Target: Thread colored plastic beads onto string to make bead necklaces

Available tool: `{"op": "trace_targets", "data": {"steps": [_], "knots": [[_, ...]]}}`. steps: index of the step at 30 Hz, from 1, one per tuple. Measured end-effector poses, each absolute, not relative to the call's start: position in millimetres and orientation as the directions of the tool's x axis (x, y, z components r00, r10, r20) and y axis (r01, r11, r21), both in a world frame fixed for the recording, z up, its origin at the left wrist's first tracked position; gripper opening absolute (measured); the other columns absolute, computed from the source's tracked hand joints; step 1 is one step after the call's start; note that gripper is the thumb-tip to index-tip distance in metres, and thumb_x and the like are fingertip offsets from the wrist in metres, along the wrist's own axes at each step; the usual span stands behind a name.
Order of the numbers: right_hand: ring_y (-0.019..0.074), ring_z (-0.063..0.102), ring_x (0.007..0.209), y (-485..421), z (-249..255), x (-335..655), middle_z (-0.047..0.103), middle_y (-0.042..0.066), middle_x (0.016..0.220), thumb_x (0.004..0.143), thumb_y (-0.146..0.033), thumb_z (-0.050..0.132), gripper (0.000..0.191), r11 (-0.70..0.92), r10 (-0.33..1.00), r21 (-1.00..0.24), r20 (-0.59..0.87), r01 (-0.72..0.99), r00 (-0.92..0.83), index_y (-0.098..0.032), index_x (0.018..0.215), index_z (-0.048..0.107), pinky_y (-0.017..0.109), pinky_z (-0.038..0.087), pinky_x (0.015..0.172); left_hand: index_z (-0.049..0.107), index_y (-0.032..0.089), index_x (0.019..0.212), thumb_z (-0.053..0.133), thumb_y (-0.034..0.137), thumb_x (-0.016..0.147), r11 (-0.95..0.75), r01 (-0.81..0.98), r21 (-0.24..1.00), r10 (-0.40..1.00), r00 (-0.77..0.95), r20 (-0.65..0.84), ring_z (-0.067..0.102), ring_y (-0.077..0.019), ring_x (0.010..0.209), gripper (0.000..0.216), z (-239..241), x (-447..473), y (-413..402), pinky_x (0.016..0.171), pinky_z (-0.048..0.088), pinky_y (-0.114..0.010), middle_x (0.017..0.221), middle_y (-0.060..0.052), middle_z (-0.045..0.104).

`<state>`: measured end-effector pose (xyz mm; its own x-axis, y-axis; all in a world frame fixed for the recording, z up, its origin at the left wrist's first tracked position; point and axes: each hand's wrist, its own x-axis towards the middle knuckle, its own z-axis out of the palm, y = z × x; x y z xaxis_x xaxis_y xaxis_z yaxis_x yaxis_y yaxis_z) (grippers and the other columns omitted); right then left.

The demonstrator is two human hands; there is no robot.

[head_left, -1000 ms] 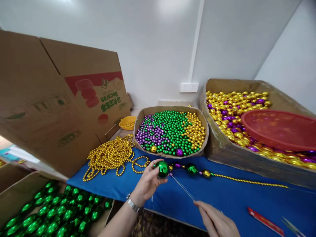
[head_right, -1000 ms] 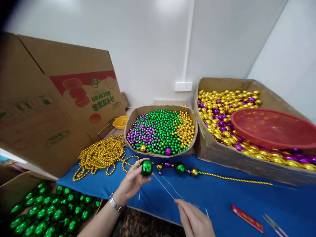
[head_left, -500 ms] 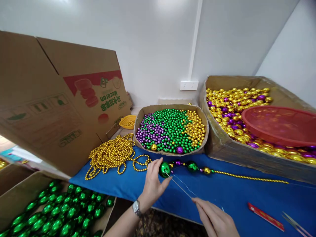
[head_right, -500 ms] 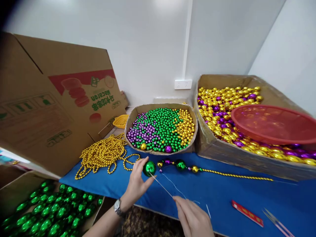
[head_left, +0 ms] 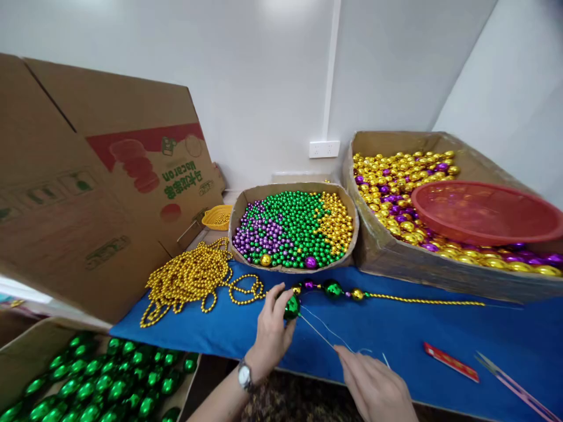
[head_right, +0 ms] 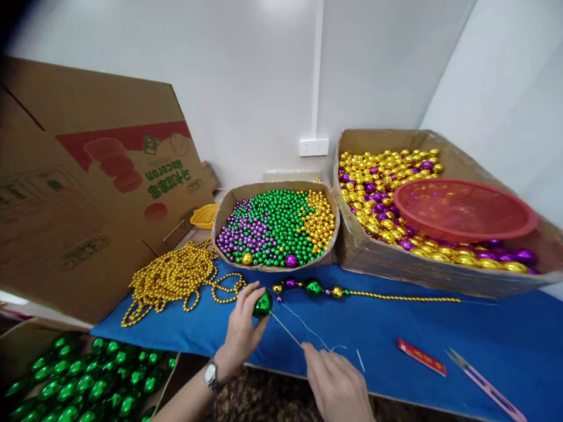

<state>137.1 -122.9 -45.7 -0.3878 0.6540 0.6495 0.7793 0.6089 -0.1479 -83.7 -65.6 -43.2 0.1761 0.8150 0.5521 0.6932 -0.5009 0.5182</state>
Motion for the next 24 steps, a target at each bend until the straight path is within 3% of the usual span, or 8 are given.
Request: {"op": "trace_targets", "data": {"steps": [3,6,8,11,19,24], "knots": [[0.0153,0.068,0.064,-118.9,-54.1,136.5,0.073,0.005,0.079,0.094,-0.015,0.035,0.033,0.594,0.652,-0.156,0.668,0.789,-0.359,-0.015,0.099,0.067,0.026,0.051,0.059,0.045,0.024,0.128,0.059,0.016,0.079,-0.463,0.44,0.77,0.886,0.244,0.393,0.037,-0.0277,0.128,0.052,-36.9,-76.6,-73.1,0.104,0.036,-0.044,0.137,-0.013,0.038],[0.0154,0.069,0.069,-115.4,-62.3,140.3,0.074,0.005,0.084,0.095,-0.018,0.035,0.032,0.588,0.681,-0.2,0.646,0.784,-0.346,-0.015,0.099,0.066,0.025,0.054,0.065,0.052,0.024,0.124,0.062,0.026,0.08,-0.267,0.077,0.961,0.933,0.271,0.237,0.038,-0.0293,0.127,0.045,-32.9,-73.2,-76.2,0.102,0.038,-0.043,0.138,-0.012,0.039],[0.0156,0.07,0.07,-114.6,-66.0,143.3,0.074,0.004,0.085,0.095,-0.02,0.034,0.031,0.59,0.693,-0.226,0.633,0.775,-0.344,-0.016,0.1,0.065,0.026,0.055,0.067,0.052,0.024,0.124,0.059,0.029,0.084,-0.124,-0.146,0.981,0.959,0.238,0.157,0.045,-0.0274,0.121,0.041,-32.9,-72.3,-75.7,0.097,0.041,-0.04,0.132,-0.012,0.047],[0.0164,0.07,0.072,-114.4,-68.5,146.4,0.074,0.003,0.087,0.094,-0.02,0.036,0.029,0.603,0.695,-0.255,0.633,0.756,-0.342,-0.018,0.103,0.064,0.027,0.056,0.068,0.044,0.025,0.131,0.065,0.027,0.08,-0.029,-0.336,0.942,0.973,0.205,0.104,0.051,-0.0243,0.112,0.055,-33.0,-71.1,-74.0,0.09,0.045,-0.035,0.127,-0.012,0.053],[0.016,0.071,0.077,-111.5,-69.6,143.7,0.074,0.003,0.089,0.094,-0.023,0.04,0.025,0.633,0.718,-0.399,0.622,0.664,-0.311,-0.02,0.101,0.064,0.025,0.057,0.075,0.044,0.025,0.13,0.08,0.018,0.064,0.037,-0.407,0.913,0.962,0.262,0.077,0.054,-0.0217,0.105,0.075,-34.4,-67.0,-77.6,0.086,0.046,-0.031,0.123,-0.011,0.055],[0.0156,0.071,0.079,-112.4,-69.7,144.7,0.074,0.006,0.092,0.095,-0.026,0.038,0.027,0.575,0.789,-0.51,0.553,0.64,-0.269,-0.02,0.098,0.065,0.02,0.057,0.07,0.043,0.025,0.131,0.076,0.031,0.069,0.022,-0.352,0.936,0.94,0.325,0.1,0.052,-0.0253,0.114,0.071,-26.4,-72.0,-70.1,0.091,0.045,-0.036,0.128,-0.013,0.053]]}}
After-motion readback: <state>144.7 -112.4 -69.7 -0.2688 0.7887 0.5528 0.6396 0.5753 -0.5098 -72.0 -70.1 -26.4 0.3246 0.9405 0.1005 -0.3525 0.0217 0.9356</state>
